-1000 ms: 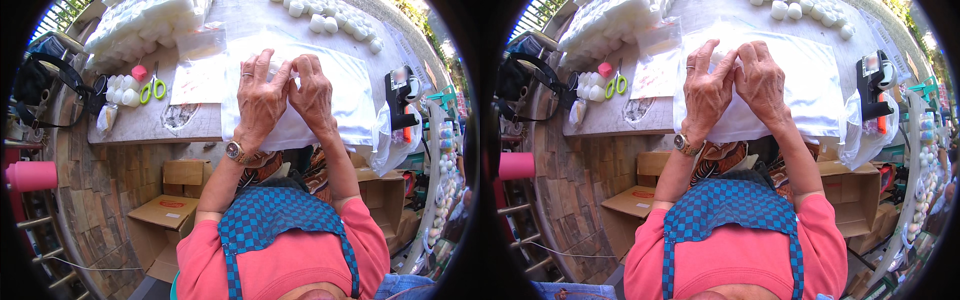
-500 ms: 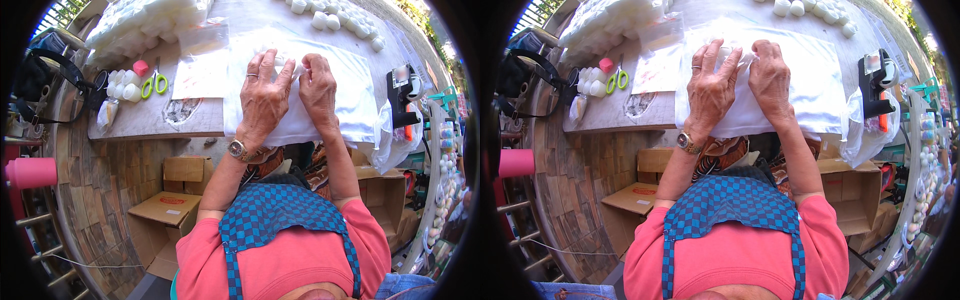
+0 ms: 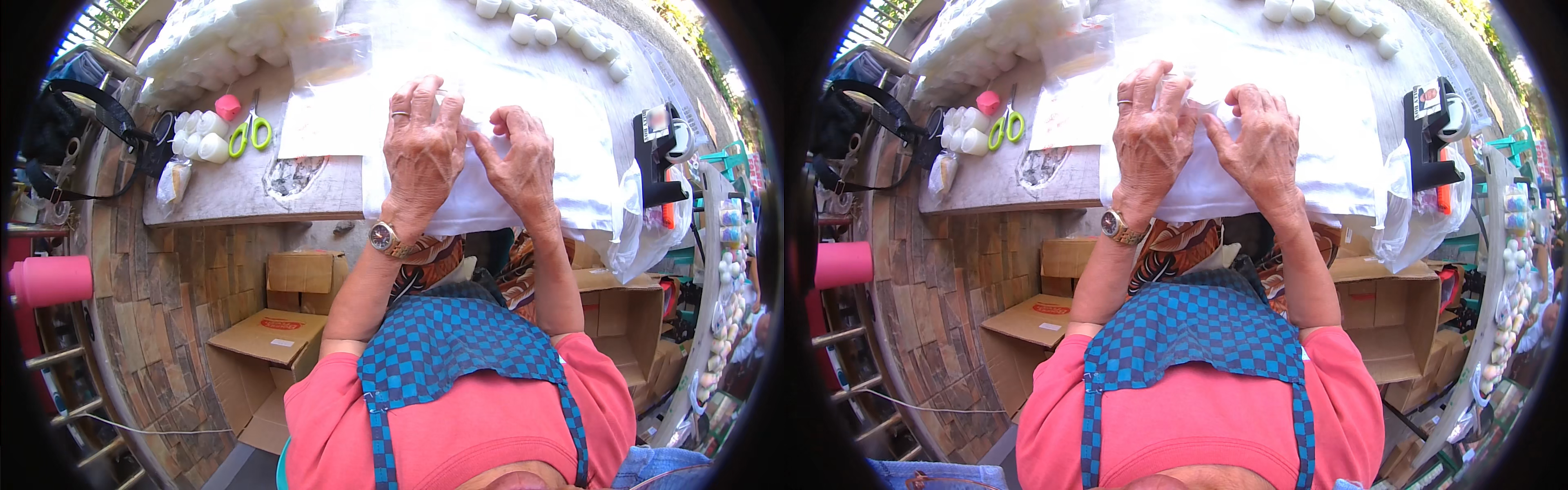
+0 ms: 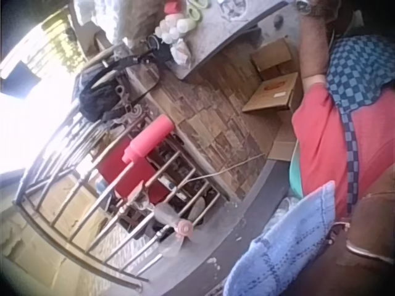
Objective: The person wraps small white candles individually in clear plastic bags. They pick up each candle, place it into a bag, and seal the bag by hand. The wrapped candles are set aside on the table.
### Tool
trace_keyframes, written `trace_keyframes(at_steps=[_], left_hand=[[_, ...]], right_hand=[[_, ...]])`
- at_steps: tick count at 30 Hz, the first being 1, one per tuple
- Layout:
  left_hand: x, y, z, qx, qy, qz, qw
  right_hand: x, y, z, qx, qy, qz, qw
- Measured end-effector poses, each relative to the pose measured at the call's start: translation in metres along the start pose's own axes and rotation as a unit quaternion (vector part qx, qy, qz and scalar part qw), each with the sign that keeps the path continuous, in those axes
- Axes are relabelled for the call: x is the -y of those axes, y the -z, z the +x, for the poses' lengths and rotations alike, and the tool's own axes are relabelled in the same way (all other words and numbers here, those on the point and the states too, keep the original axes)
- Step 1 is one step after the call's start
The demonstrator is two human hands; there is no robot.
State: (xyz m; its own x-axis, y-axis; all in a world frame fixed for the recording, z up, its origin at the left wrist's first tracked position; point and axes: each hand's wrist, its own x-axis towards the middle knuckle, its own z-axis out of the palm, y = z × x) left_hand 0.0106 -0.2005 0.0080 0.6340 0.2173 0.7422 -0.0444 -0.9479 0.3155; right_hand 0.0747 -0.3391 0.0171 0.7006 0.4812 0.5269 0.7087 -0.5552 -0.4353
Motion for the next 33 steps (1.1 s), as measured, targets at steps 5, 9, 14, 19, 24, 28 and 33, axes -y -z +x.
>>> trace_keyframes(at_steps=[5, 9, 14, 19, 24, 28, 33], left_hand=[[0.005, 0.004, 0.002, -0.017, 0.002, -0.046, 0.999], [0.004, 0.010, 0.010, 0.028, 0.004, -0.066, 0.997], [0.006, 0.014, 0.013, 0.034, -0.005, -0.093, 0.995], [0.008, 0.012, 0.012, 0.028, 0.008, -0.115, 0.993], [0.006, 0.017, 0.017, 0.046, 0.028, -0.122, 0.991], [0.006, 0.015, 0.018, 0.043, 0.021, -0.108, 0.993], [0.003, 0.017, 0.016, 0.069, 0.041, -0.098, 0.992]], right_hand=[[0.002, -0.012, 0.008, -0.049, 0.051, 0.024, 0.997], [0.003, -0.011, 0.014, -0.038, 0.017, 0.080, 0.996], [-0.005, -0.018, 0.027, 0.006, -0.058, 0.234, 0.970], [-0.003, -0.018, 0.024, -0.023, -0.050, 0.198, 0.979], [0.001, -0.004, 0.000, -0.130, 0.113, 0.037, 0.984], [0.016, -0.010, -0.016, -0.088, 0.049, -0.076, 0.992], [0.023, -0.006, -0.024, -0.041, 0.021, -0.020, 0.999]])
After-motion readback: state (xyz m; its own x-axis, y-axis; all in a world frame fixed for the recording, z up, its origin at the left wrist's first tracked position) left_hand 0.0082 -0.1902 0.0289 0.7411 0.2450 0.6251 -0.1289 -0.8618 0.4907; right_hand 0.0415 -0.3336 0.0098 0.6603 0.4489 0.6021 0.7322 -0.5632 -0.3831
